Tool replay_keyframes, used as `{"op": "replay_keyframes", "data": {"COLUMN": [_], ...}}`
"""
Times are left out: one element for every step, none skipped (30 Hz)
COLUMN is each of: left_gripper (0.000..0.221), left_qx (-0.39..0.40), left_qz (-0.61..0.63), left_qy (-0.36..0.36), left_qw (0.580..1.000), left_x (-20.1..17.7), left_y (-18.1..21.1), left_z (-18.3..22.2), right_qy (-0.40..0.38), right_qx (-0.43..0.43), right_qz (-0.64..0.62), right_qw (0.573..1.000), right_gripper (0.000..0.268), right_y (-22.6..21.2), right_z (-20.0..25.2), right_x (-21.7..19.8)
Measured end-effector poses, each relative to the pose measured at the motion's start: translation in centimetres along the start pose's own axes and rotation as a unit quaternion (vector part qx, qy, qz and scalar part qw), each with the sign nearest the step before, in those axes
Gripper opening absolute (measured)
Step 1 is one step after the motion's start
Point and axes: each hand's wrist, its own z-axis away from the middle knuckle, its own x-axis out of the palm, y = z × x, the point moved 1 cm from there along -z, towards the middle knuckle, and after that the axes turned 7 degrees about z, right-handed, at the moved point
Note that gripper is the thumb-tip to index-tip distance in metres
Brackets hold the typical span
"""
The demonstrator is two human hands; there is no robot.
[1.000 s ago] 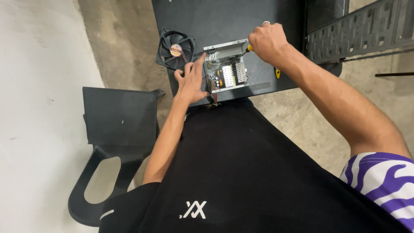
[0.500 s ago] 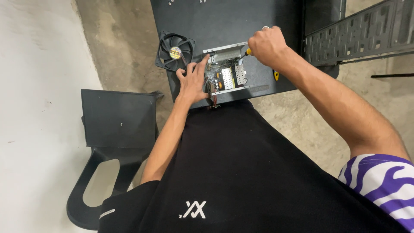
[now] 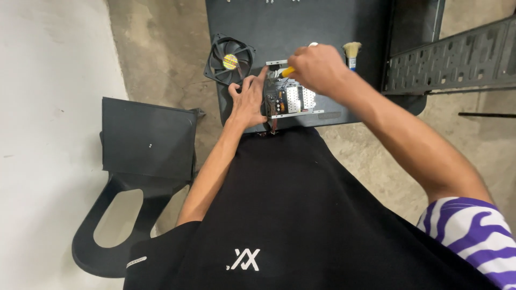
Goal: Cleaning and prepping a computer power supply unit by unscrewing the casing and brushing the internal components.
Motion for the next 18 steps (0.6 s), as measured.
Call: {"op": "replay_keyframes", "data": {"left_gripper": [0.155, 0.154, 0.154, 0.154, 0.151, 0.148, 0.148, 0.152, 0.157, 0.157, 0.157, 0.157, 0.157, 0.158, 0.159, 0.159, 0.159, 0.158], "left_qx": [-0.003, -0.002, -0.002, -0.005, -0.005, -0.004, -0.005, -0.012, -0.018, -0.018, -0.021, -0.024, -0.024, -0.021, -0.017, -0.017, -0.016, -0.014], "left_qz": [0.001, -0.006, -0.012, -0.011, 0.003, 0.017, 0.017, 0.033, 0.048, 0.049, 0.053, 0.058, 0.058, 0.053, 0.047, 0.047, 0.054, 0.06], "left_qy": [0.002, 0.0, -0.002, -0.001, -0.001, 0.0, 0.0, -0.016, -0.032, -0.031, -0.035, -0.038, -0.038, -0.032, -0.024, -0.023, -0.021, -0.018], "left_qw": [1.0, 1.0, 1.0, 1.0, 1.0, 1.0, 1.0, 0.999, 0.998, 0.998, 0.998, 0.997, 0.997, 0.998, 0.998, 0.998, 0.998, 0.998], "left_x": [-0.2, -0.4, -0.5, -0.3, -0.2, 0.0, -0.2, -0.3, -0.5, -0.6, -0.7, -0.8, -0.5, -0.4, -0.2, -0.3, -0.3, -0.3], "left_y": [0.0, 0.1, 0.1, 0.1, 0.0, -0.1, 0.0, 0.1, 0.2, 0.3, 0.3, 0.3, 0.2, 0.1, 0.0, 0.1, 0.1, 0.1], "left_z": [0.0, 0.0, 0.1, 0.0, 0.0, -0.2, -0.2, -0.2, -0.3, -0.4, -0.4, -0.4, -0.3, -0.3, -0.3, -0.4, -0.4, -0.4], "right_qy": [0.0, 0.03, 0.06, 0.059, 0.046, 0.033, 0.033, 0.024, 0.014, 0.014, 0.013, 0.012, 0.011, 0.005, 0.0, 0.0, 0.002, 0.005], "right_qx": [-0.003, -0.016, -0.029, -0.033, -0.03, -0.027, -0.028, -0.029, -0.029, -0.029, -0.026, -0.023, -0.023, -0.023, -0.023, -0.023, -0.024, -0.026], "right_qz": [0.001, 0.004, 0.006, 0.007, 0.016, 0.025, 0.026, 0.03, 0.034, 0.034, 0.035, 0.035, 0.035, 0.03, 0.025, 0.026, 0.024, 0.021], "right_qw": [1.0, 0.999, 0.998, 0.998, 0.998, 0.999, 0.999, 0.999, 0.999, 0.999, 0.999, 0.999, 0.999, 0.999, 0.999, 0.999, 0.999, 0.999], "right_gripper": [0.032, 0.029, 0.026, 0.026, 0.028, 0.03, 0.03, 0.028, 0.027, 0.027, 0.029, 0.031, 0.031, 0.031, 0.031, 0.031, 0.032, 0.034], "right_y": [-0.1, -0.2, -0.4, -0.6, -0.8, -1.1, -1.3, -1.5, -1.7, -1.6, -1.7, -1.7, -1.8, -1.8, -1.8, -1.7, -1.7, -1.7], "right_z": [-0.6, -1.2, -1.8, -2.1, -2.5, -2.9, -3.2, -3.4, -3.6, -3.7, -3.8, -4.0, -3.9, -3.8, -3.8, -3.8, -3.8, -3.8], "right_x": [1.3, 2.6, 3.9, 4.4, 4.8, 5.3, 5.2, 5.2, 5.2, 5.2, 5.2, 5.3, 5.0, 4.7, 4.4, 4.3, 4.2, 4.2]}}
